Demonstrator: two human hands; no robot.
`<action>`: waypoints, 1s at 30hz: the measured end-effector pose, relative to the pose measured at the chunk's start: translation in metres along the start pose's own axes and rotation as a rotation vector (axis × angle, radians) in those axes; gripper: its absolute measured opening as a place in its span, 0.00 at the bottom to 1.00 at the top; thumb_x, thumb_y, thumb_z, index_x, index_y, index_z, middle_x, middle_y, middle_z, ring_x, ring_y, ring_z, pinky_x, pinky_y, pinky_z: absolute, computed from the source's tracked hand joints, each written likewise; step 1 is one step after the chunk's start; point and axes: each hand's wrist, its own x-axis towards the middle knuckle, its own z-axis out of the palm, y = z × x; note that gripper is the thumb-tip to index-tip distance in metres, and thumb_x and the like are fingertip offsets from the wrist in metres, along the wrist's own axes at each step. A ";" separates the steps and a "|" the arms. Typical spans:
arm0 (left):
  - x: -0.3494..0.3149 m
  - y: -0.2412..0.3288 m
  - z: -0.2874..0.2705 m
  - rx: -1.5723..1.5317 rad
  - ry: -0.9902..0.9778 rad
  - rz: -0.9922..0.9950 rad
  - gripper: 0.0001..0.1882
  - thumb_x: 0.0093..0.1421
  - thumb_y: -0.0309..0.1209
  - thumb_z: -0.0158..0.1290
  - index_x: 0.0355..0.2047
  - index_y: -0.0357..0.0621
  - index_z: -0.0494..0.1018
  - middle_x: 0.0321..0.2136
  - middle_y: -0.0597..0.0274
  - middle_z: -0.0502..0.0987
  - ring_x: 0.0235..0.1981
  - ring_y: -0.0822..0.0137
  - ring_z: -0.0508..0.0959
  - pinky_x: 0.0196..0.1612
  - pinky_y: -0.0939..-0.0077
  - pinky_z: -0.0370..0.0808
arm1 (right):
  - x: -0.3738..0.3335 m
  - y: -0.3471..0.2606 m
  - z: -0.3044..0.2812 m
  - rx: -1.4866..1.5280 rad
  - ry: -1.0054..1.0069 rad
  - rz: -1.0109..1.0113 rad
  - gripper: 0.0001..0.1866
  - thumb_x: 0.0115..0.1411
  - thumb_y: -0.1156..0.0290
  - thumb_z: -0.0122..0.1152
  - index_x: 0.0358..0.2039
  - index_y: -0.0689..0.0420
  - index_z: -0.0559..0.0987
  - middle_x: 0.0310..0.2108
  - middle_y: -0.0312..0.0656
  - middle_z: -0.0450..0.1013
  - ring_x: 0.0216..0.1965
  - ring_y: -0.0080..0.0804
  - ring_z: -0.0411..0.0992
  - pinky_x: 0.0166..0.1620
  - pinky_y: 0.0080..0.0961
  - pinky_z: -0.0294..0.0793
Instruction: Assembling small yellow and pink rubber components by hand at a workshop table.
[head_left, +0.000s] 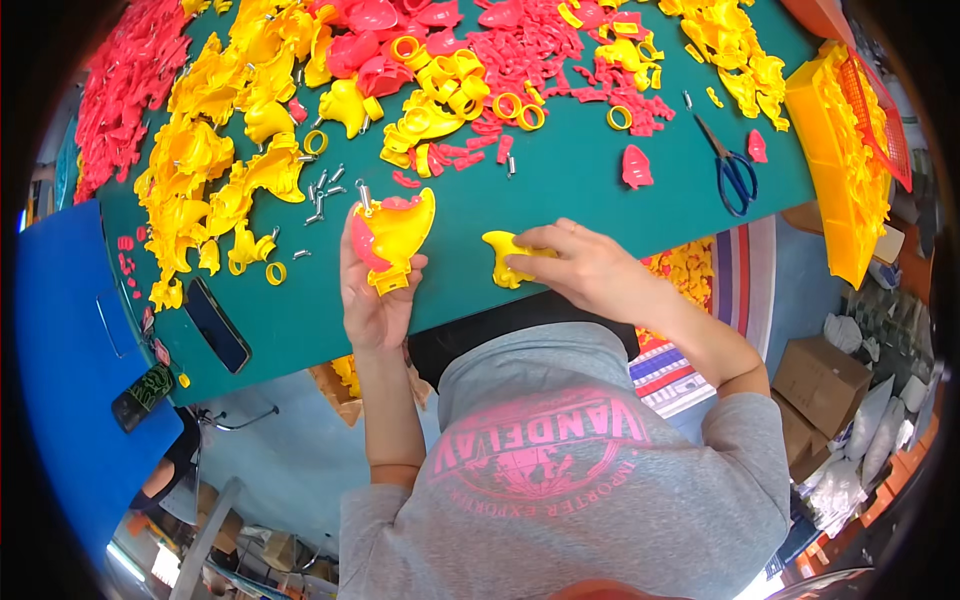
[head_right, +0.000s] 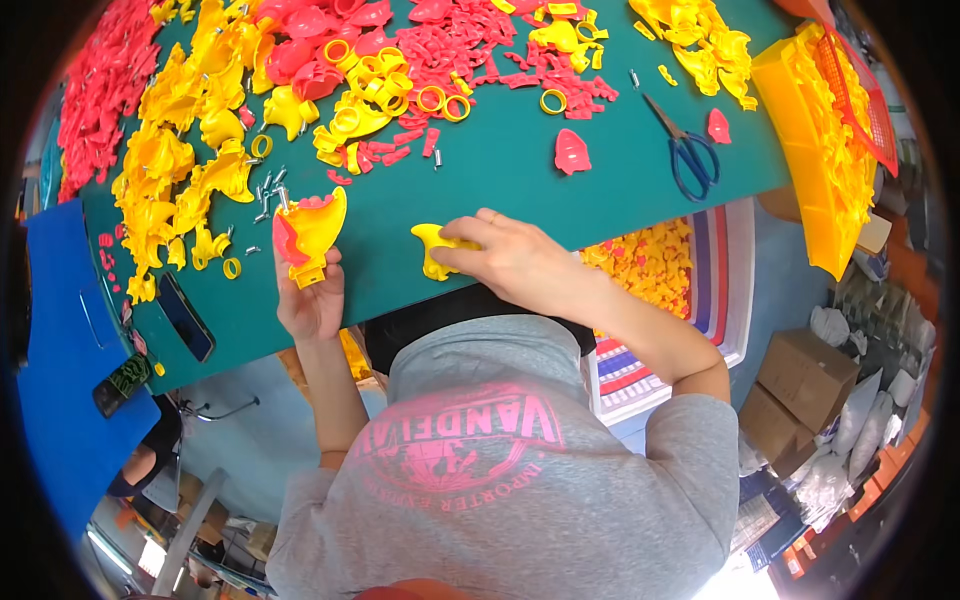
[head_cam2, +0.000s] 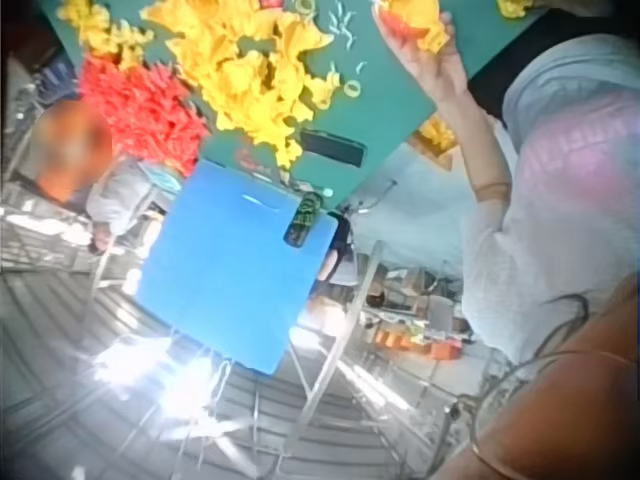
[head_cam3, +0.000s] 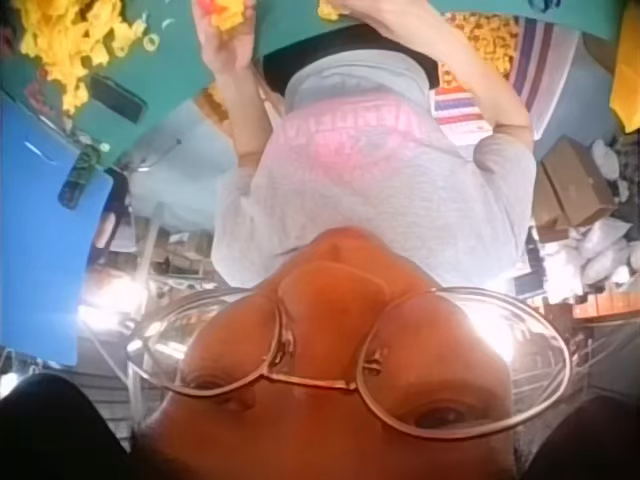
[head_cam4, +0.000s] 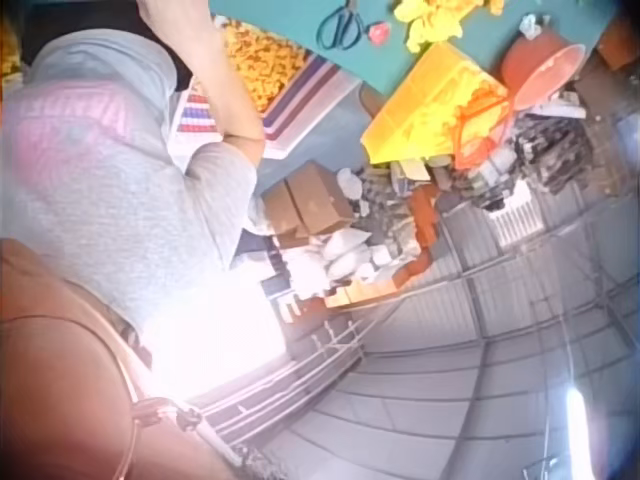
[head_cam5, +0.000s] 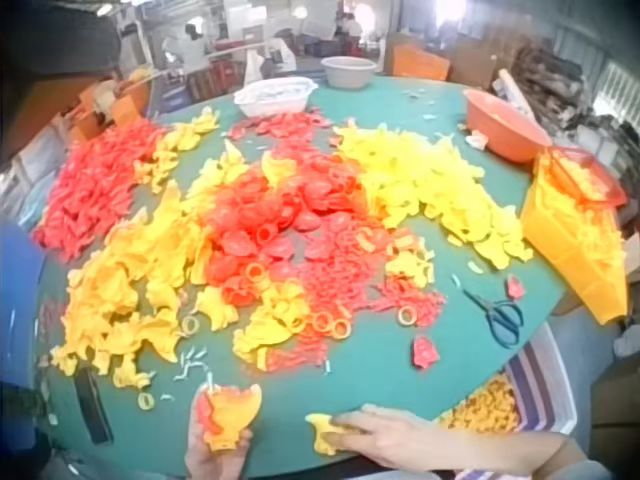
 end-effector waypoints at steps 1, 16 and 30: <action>0.000 0.000 0.001 0.001 -0.005 0.016 0.47 0.47 0.38 0.62 0.61 0.46 0.45 0.51 0.49 0.63 0.39 0.53 0.76 0.39 0.70 0.78 | 0.001 -0.004 0.005 0.065 0.080 0.083 0.21 0.46 0.74 0.63 0.43 0.52 0.73 0.50 0.41 0.63 0.39 0.34 0.69 0.40 0.25 0.71; -0.002 0.000 0.012 0.169 0.022 0.065 0.42 0.45 0.34 0.63 0.57 0.41 0.52 0.49 0.53 0.66 0.42 0.55 0.75 0.42 0.65 0.77 | 0.026 -0.004 -0.005 0.079 -0.125 -0.100 0.35 0.37 0.68 0.69 0.50 0.52 0.69 0.54 0.42 0.61 0.56 0.41 0.59 0.56 0.38 0.58; 0.007 -0.012 0.055 0.591 -0.237 0.247 0.36 0.42 0.19 0.63 0.53 0.36 0.61 0.54 0.48 0.61 0.52 0.60 0.68 0.48 0.70 0.72 | 0.040 -0.002 -0.027 0.549 0.491 -0.064 0.42 0.31 0.54 0.74 0.47 0.64 0.72 0.46 0.54 0.69 0.50 0.46 0.67 0.53 0.41 0.62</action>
